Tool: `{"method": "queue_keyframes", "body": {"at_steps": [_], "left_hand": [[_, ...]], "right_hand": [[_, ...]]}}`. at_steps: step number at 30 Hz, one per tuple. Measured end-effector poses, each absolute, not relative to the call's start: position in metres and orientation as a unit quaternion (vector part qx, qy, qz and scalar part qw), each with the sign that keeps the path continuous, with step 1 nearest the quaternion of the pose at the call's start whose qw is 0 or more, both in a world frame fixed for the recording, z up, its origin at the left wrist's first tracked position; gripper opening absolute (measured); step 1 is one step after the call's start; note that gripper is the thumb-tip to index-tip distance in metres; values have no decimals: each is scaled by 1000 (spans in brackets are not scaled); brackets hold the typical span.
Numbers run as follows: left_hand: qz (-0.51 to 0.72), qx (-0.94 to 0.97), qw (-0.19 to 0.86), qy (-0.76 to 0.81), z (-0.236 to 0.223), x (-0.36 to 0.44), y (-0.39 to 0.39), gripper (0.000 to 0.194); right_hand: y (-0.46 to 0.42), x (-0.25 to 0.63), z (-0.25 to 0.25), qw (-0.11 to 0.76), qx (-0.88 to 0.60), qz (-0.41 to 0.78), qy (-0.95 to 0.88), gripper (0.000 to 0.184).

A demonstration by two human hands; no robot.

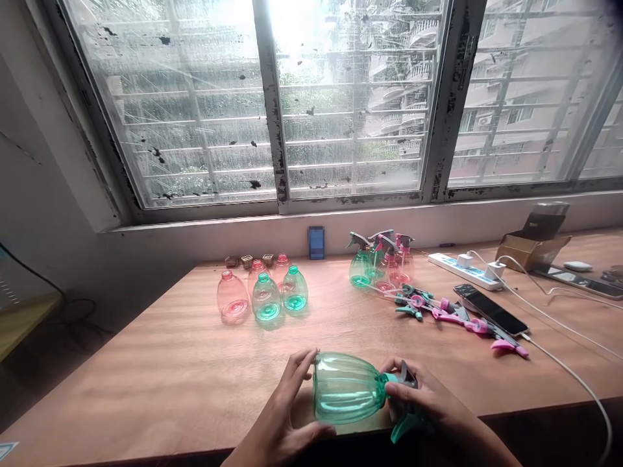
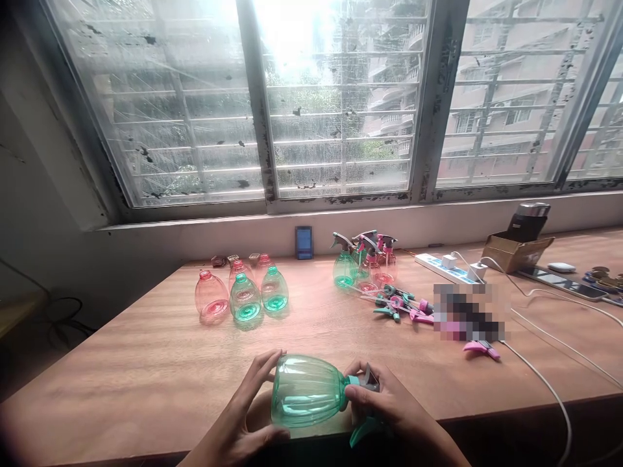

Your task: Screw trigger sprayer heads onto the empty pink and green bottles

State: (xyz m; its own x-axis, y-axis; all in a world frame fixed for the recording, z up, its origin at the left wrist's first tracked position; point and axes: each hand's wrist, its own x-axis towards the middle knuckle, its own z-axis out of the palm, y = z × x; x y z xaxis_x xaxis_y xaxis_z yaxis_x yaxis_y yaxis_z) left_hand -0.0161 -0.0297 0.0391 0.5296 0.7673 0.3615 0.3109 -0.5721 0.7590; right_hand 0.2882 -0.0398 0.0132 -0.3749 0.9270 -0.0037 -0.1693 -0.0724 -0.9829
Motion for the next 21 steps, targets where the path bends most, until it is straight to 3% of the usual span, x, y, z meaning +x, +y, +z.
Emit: {"method": "queue_keyframes", "body": {"at_steps": [5, 10, 21], "left_hand": [[357, 825, 315, 304, 36, -15, -29, 72], [353, 780, 397, 332, 34, -17, -32, 105], [328, 730, 537, 267, 32, -17, -26, 90]], "right_hand": [[-39, 287, 15, 435, -352, 635, -532, 42], [-40, 288, 11, 431, -355, 637, -531, 44], [-36, 291, 6, 435, -384, 606, -544, 51]]}}
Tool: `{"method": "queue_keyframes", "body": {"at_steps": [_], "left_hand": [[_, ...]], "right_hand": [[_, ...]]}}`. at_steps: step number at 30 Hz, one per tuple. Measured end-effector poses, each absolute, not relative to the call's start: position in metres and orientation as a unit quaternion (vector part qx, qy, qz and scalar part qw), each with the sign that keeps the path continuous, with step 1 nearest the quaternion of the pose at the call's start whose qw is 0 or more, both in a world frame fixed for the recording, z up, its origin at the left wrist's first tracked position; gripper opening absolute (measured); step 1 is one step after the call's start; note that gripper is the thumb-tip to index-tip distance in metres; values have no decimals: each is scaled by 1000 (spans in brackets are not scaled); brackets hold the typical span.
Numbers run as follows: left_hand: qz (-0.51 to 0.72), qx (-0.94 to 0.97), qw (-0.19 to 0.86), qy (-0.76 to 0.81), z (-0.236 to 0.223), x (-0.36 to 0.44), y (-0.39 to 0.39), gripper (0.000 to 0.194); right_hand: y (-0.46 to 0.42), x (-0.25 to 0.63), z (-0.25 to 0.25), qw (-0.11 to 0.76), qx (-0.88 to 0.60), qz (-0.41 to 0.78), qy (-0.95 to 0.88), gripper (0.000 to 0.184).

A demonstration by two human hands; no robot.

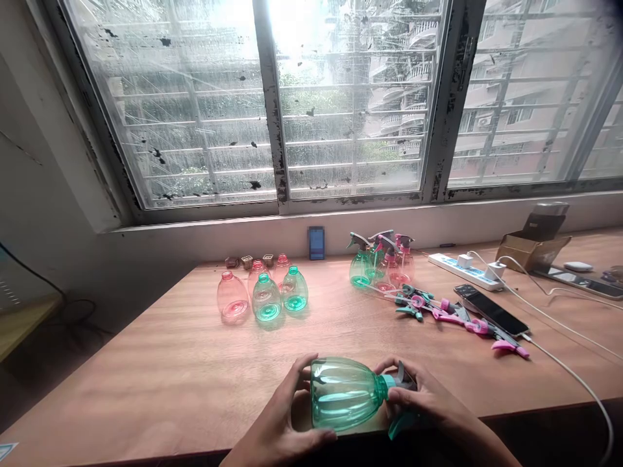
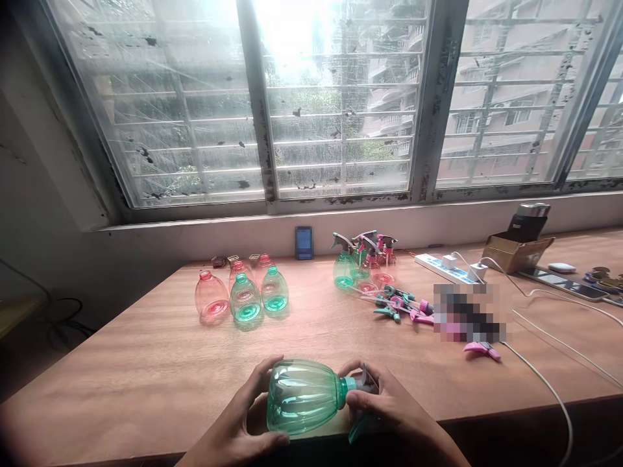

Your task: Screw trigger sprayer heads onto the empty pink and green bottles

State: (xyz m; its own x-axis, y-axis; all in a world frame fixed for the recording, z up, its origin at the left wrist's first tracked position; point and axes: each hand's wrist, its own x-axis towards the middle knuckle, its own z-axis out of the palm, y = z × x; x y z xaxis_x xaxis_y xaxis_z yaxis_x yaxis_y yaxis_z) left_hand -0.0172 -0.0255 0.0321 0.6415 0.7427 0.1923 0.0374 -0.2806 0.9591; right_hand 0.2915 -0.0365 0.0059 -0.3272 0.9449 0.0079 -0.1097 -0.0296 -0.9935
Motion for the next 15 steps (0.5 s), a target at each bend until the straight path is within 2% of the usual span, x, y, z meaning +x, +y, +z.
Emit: {"method": "queue_keyframes", "body": {"at_steps": [4, 11, 13, 15], "left_hand": [[367, 713, 532, 272, 24, -20, -22, 91], [368, 759, 427, 324, 37, -18, -27, 89], [370, 749, 446, 321, 37, -16, -28, 89], [361, 732, 486, 312, 35, -16, -27, 97]], "right_hand": [[-35, 289, 6, 463, -377, 612, -518, 44], [-32, 288, 1, 486, -352, 620, -506, 33], [-31, 289, -1, 487, -347, 618, -510, 32], [-30, 290, -2, 493, -340, 613, -516, 32]]}}
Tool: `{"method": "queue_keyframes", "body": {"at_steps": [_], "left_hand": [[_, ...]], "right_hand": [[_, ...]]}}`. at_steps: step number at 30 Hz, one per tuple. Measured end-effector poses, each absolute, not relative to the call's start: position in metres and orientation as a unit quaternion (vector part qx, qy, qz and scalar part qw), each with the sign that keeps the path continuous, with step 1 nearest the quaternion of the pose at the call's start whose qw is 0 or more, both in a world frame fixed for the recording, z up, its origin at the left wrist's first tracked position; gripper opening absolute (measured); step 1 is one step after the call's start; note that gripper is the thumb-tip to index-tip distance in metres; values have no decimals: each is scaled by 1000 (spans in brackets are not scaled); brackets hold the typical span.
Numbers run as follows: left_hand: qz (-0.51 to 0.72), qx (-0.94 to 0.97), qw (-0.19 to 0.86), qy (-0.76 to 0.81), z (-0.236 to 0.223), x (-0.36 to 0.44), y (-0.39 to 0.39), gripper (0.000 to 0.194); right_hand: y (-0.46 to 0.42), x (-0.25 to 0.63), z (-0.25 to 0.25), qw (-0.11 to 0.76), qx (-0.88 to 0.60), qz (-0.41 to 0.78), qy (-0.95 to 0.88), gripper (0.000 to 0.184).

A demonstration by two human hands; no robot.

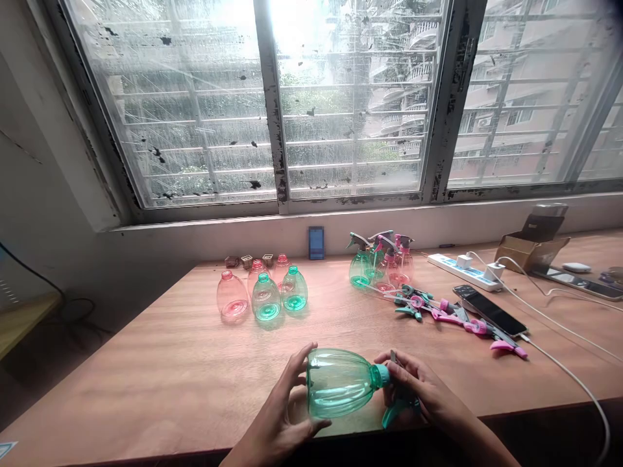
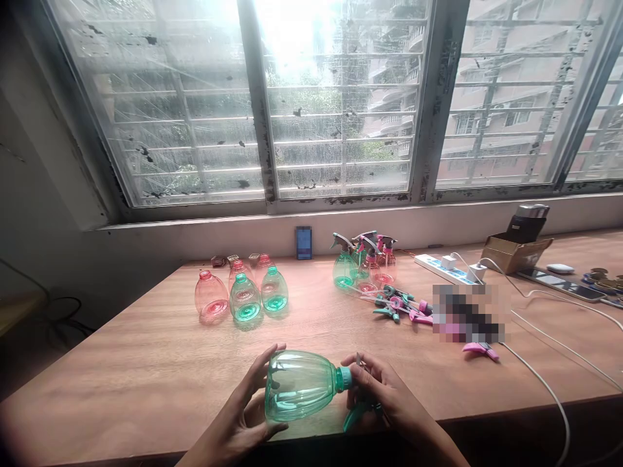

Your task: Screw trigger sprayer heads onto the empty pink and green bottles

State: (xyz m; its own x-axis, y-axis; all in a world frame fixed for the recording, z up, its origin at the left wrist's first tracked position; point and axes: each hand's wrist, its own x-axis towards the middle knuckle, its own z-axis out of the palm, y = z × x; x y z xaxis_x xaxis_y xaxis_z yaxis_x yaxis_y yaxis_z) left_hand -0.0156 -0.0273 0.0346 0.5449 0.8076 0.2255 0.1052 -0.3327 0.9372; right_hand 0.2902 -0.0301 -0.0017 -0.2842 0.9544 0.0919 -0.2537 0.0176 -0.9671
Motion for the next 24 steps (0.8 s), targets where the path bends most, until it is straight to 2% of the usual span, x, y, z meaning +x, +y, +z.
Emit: {"method": "queue_keyframes", "body": {"at_steps": [3, 4, 5, 8, 11, 16, 21, 24], "left_hand": [[343, 726, 509, 310, 34, -16, -27, 127], [339, 725, 509, 318, 36, -16, -28, 130], [336, 722, 508, 328, 38, -16, -29, 128], [331, 712, 519, 338, 43, -16, -31, 101], [344, 693, 545, 323, 46, -15, -32, 91], [388, 648, 568, 326, 46, -12, -33, 87], [382, 636, 594, 311, 39, -14, -31, 99], [380, 672, 560, 302, 33, -17, -28, 99]], "right_hand": [[-30, 291, -2, 493, -333, 612, -520, 32], [-30, 291, -2, 491, -331, 613, -522, 32], [-30, 291, -2, 490, -330, 613, -525, 32], [-30, 291, -1, 488, -327, 611, -531, 34], [-30, 290, 0, 501, -332, 608, -519, 37], [-28, 288, 2, 510, -335, 612, -503, 35], [-29, 290, 3, 507, -328, 624, -496, 36], [-31, 289, 5, 517, -327, 620, -491, 37]]}}
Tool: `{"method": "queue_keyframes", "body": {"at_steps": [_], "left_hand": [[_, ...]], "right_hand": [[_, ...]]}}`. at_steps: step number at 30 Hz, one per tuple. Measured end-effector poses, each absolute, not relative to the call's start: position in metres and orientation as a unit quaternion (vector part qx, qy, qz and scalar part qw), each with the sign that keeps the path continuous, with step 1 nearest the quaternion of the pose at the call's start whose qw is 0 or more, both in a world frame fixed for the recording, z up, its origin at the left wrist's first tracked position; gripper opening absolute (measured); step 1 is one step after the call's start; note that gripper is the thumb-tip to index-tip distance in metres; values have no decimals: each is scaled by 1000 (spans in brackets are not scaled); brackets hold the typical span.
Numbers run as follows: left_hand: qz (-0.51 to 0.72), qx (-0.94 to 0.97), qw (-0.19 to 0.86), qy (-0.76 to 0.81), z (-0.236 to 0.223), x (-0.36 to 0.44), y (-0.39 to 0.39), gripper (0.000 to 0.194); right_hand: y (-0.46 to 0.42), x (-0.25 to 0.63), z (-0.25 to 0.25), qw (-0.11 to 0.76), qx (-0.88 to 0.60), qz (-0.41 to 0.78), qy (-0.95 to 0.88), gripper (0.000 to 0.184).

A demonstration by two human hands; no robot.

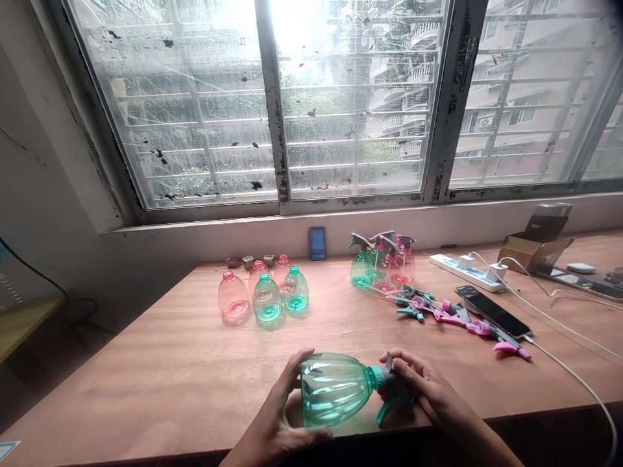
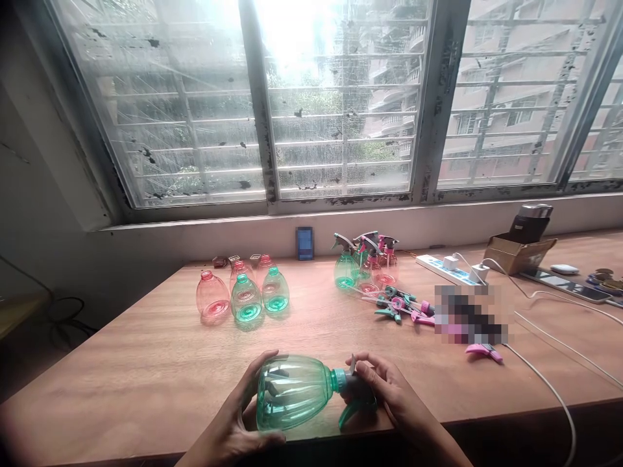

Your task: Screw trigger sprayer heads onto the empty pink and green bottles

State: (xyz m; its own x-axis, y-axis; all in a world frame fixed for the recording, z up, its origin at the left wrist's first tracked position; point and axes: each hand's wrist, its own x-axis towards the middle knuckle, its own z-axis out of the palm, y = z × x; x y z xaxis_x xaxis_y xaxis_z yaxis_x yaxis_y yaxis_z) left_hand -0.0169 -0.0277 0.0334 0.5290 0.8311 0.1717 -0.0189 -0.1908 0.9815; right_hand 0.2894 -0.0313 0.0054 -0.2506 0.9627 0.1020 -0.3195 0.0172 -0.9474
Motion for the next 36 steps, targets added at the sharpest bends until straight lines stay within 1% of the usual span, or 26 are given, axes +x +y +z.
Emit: {"method": "queue_keyframes", "body": {"at_steps": [3, 5, 8, 11, 12, 15, 17, 19, 21, 23, 24, 28, 32, 35, 36], "left_hand": [[380, 734, 480, 294, 32, -18, -25, 89], [378, 767, 429, 292, 33, -17, -25, 85], [366, 807, 362, 290, 35, -15, -28, 89], [361, 831, 312, 285, 37, -13, -31, 95], [362, 834, 303, 285, 37, -13, -31, 94], [372, 833, 298, 279, 36, -12, -31, 81], [382, 825, 307, 283, 36, -12, -30, 78], [381, 809, 324, 309, 38, -12, -30, 86], [360, 795, 347, 342, 42, -11, -31, 97], [330, 794, 361, 361, 45, -11, -33, 104], [318, 797, 361, 365, 46, -11, -34, 103], [309, 811, 336, 366, 47, -11, -36, 90], [312, 822, 323, 351, 48, -10, -39, 74], [310, 829, 314, 343, 48, -10, -39, 71], [308, 831, 311, 344, 48, -10, -39, 71]], "right_hand": [[-33, 287, 9, 527, -351, 611, -475, 44], [-34, 284, 13, 531, -368, 600, -471, 45], [-35, 281, 17, 535, -374, 592, -472, 41], [-34, 279, 20, 530, -375, 607, -457, 40], [-34, 279, 20, 530, -373, 614, -450, 40], [-33, 281, 21, 548, -357, 629, -420, 36], [-33, 283, 20, 565, -340, 638, -398, 38], [-33, 285, 19, 571, -332, 642, -389, 43], [-34, 289, 20, 574, -344, 628, -396, 43], [-32, 295, 24, 589, -368, 591, -410, 39], [-31, 299, 28, 604, -376, 565, -419, 38], [-16, 320, 53, 648, -403, 427, -485, 40], [25, 333, 91, 640, -446, 305, -547, 45], [67, 331, 117, 613, -451, 224, -609, 51], [82, 329, 123, 589, -456, 196, -638, 54]]}}
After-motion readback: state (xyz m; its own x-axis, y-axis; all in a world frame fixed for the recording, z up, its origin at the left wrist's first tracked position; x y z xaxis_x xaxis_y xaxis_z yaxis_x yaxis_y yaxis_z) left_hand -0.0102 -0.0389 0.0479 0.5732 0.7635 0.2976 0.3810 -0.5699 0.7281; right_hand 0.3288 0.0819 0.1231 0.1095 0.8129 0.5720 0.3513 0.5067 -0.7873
